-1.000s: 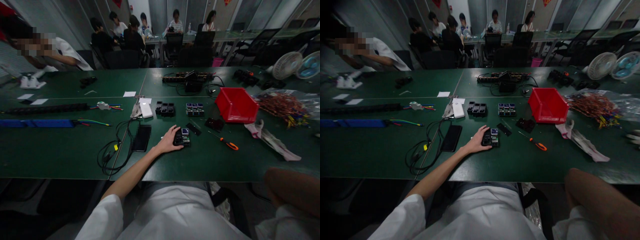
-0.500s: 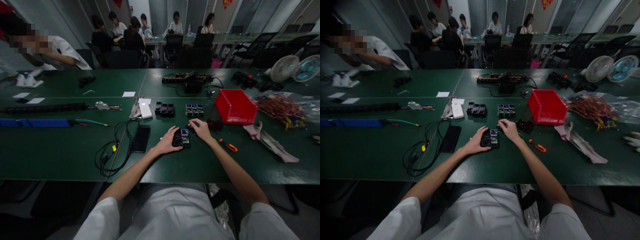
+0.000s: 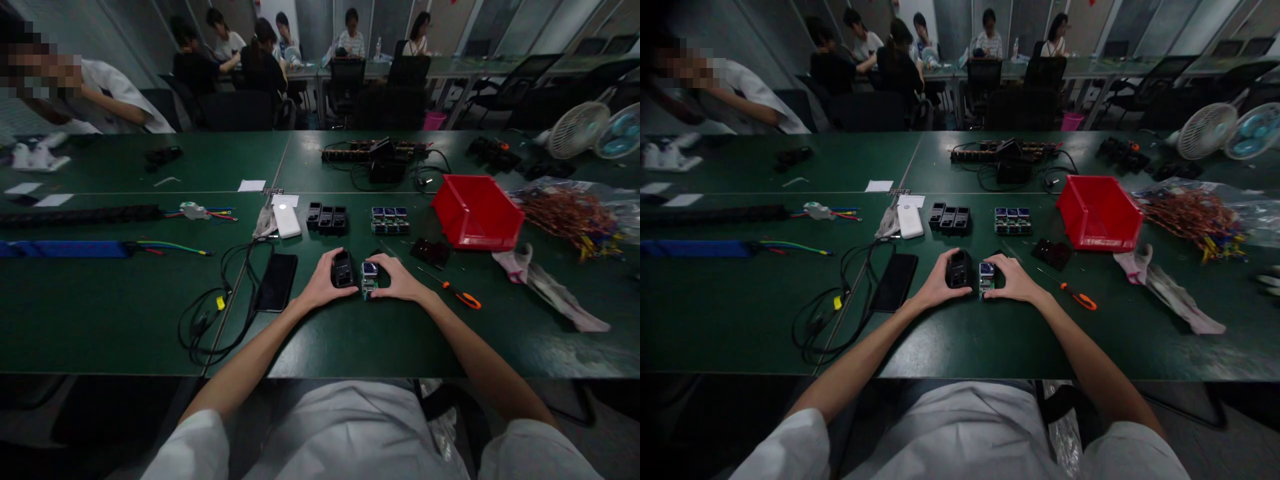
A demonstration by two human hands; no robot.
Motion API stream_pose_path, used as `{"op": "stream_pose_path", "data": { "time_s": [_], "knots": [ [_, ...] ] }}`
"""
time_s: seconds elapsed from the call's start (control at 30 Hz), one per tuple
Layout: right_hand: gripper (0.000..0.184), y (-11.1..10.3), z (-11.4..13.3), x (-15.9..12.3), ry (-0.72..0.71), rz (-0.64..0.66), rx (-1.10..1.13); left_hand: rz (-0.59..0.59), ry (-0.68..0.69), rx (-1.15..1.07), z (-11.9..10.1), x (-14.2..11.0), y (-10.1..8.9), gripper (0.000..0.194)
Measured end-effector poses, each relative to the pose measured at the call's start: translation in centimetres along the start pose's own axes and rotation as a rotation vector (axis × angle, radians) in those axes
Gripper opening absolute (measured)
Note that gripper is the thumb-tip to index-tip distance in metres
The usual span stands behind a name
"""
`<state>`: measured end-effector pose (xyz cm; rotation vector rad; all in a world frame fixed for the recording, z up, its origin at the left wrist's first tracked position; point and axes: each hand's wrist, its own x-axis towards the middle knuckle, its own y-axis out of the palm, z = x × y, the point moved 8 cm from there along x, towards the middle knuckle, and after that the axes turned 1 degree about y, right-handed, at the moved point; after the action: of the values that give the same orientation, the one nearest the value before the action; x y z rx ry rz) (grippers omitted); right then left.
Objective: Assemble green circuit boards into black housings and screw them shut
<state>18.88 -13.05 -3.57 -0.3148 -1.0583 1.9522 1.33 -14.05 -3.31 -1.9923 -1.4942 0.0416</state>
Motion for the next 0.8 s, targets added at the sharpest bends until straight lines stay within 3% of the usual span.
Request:
{"op": "stream_pose_path", "data": {
  "time_s": [0.13,0.3,0.47,0.63,0.8],
  "knots": [
    [0.103,0.1,0.5,-0.2,0.013,0.049,0.011,-0.012,-0.124,-0.265,1.5,-0.1,0.5,0.095],
    [0.103,0.6,0.9,-0.4,0.024,0.059,0.008,0.099,-0.332,-0.773,2.4,-0.4,2.0,0.081],
    [0.100,0.3,0.0,-0.3,0.063,-0.117,0.058,0.110,-0.460,-1.087,1.5,-0.9,2.7,0.054],
    [0.092,0.0,0.7,-0.3,0.020,-0.225,0.111,0.016,-0.684,-1.268,2.4,-2.0,4.1,0.038],
    [0.104,0.3,2.0,-0.4,-0.018,-0.288,0.130,-0.081,-0.809,-1.320,4.1,-2.3,4.4,0.027]
  ]
}}
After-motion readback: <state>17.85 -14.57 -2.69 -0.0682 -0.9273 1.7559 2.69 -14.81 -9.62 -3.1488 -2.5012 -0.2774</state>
